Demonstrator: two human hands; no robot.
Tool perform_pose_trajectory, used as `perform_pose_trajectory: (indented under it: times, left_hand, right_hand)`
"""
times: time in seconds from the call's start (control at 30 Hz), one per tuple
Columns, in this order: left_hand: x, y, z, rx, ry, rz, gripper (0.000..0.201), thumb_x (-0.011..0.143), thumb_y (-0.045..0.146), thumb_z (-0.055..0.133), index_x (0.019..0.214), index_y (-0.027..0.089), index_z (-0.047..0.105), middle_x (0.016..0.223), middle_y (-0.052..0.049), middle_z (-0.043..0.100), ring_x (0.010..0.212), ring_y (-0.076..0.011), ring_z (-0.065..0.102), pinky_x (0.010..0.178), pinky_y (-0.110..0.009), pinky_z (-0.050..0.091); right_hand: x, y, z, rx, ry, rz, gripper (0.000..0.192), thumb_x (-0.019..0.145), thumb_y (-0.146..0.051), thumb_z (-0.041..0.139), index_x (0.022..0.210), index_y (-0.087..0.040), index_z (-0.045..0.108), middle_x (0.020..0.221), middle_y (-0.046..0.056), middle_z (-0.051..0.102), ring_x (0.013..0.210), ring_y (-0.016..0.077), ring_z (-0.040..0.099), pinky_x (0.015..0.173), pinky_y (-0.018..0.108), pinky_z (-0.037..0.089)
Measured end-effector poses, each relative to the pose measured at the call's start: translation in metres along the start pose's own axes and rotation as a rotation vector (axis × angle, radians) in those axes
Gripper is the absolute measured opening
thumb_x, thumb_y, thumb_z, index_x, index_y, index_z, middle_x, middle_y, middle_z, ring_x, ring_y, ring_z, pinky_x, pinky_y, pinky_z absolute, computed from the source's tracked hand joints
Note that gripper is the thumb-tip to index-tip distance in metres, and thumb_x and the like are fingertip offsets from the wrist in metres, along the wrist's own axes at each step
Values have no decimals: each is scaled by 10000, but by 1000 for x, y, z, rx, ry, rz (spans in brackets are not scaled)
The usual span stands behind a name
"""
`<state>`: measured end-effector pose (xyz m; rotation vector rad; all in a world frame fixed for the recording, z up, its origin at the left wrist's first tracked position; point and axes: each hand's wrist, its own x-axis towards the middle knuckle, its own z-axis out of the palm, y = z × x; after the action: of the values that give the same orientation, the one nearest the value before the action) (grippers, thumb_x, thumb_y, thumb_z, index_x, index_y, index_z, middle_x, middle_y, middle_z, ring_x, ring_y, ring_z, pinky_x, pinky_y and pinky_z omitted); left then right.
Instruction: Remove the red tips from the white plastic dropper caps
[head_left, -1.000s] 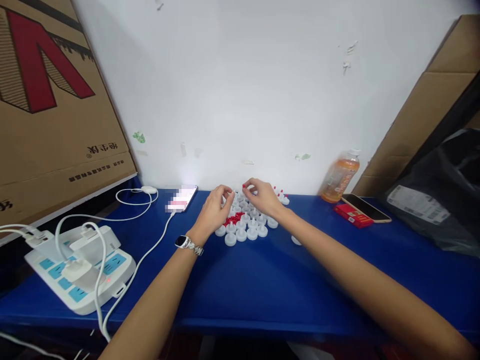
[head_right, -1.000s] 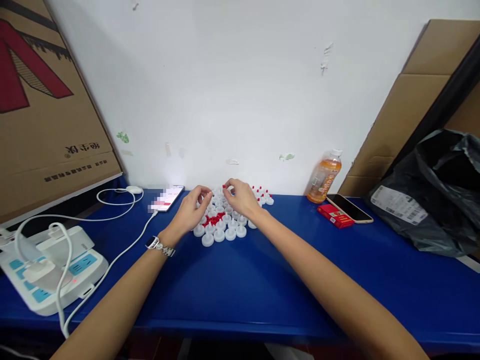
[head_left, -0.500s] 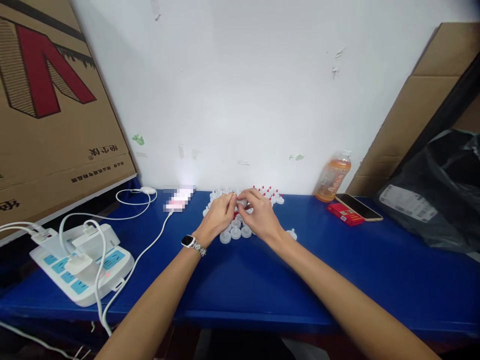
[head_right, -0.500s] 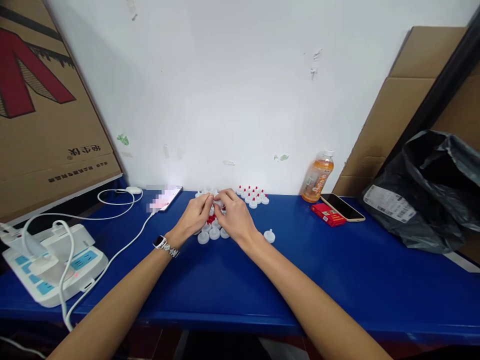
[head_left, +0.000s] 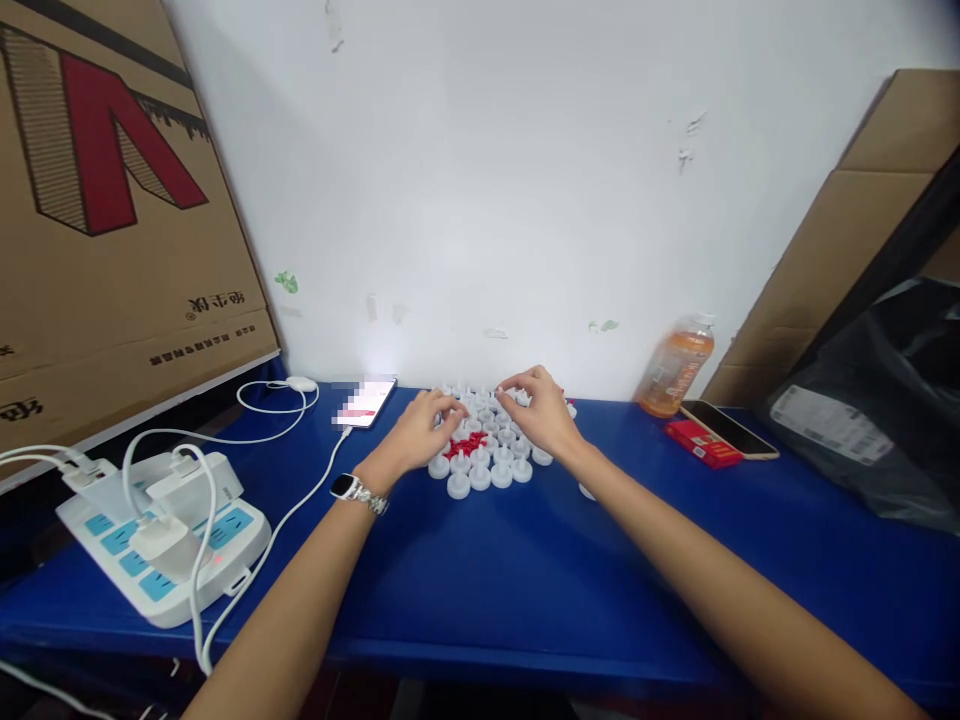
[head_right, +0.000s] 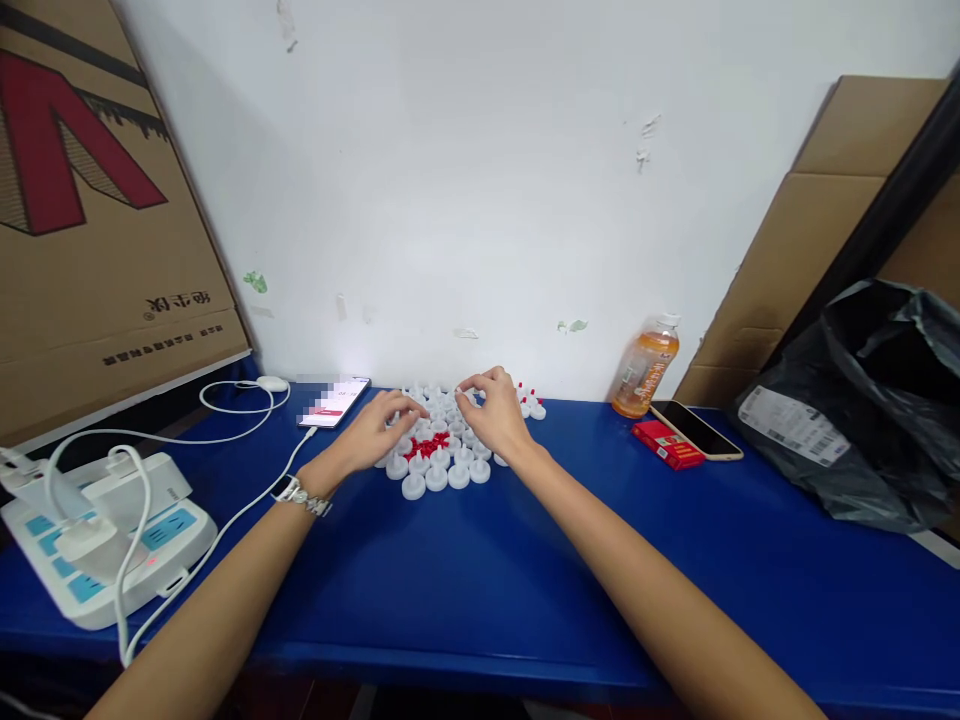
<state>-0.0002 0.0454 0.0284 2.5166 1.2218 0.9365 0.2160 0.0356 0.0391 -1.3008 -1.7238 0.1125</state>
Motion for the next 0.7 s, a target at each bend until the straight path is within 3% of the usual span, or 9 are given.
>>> perform_pose_trajectory:
  times: [0.13, 0.3, 0.4, 0.47, 0.57, 0.7]
  left_hand:
    - [-5, -21, -16, -22, 117, -74, 275, 920, 280, 427, 887, 212, 692, 906, -39, 696, 895, -208, 608, 799, -319, 458]
    - [-18, -48, -25, 72, 169, -323, 270, 873, 253, 431, 834, 203, 694, 773, -41, 699, 694, -198, 615, 640, -291, 432]
    - [-24, -55, -26, 151, 200, -436, 258, 865, 259, 442, 816, 205, 690, 785, -66, 711, 689, -211, 621, 605, -292, 410]
    - [-26, -56, -26, 152, 203, -440, 249, 871, 249, 441, 824, 198, 680, 822, -85, 724, 730, -214, 642, 616, -286, 420]
    - [-27, -55, -24, 169, 194, -428, 222, 870, 235, 451, 786, 206, 654, 806, -80, 723, 721, -207, 647, 607, -279, 424]
    - [-25, -54, -20, 159, 179, -402, 203, 863, 238, 479, 720, 208, 621, 709, -60, 679, 633, -197, 610, 561, -279, 385]
  right_hand:
    - [20, -17, 23, 91, -195, -32, 135, 816, -235, 605, 856, -179, 721, 754, 12, 670, 707, 143, 602, 705, 263, 461]
    - [52, -38, 75, 109, -325, -84, 137, 827, -198, 600, 868, -157, 725, 811, 32, 734, 750, 139, 652, 718, 231, 480]
    - [69, -44, 108, -50, -428, -131, 186, 851, -212, 577, 927, -162, 740, 879, 43, 749, 805, 147, 664, 730, 222, 473]
    - [75, -47, 124, -215, -504, -167, 201, 860, -219, 563, 923, -173, 748, 895, 50, 749, 839, 164, 662, 754, 236, 464]
    - [75, -48, 137, -335, -550, -195, 186, 853, -228, 576, 852, -183, 756, 903, 83, 737, 913, 219, 648, 834, 304, 445]
    - [70, -44, 134, -411, -533, -200, 188, 850, -270, 600, 903, -197, 764, 1061, 140, 684, 1067, 293, 585, 930, 400, 392]
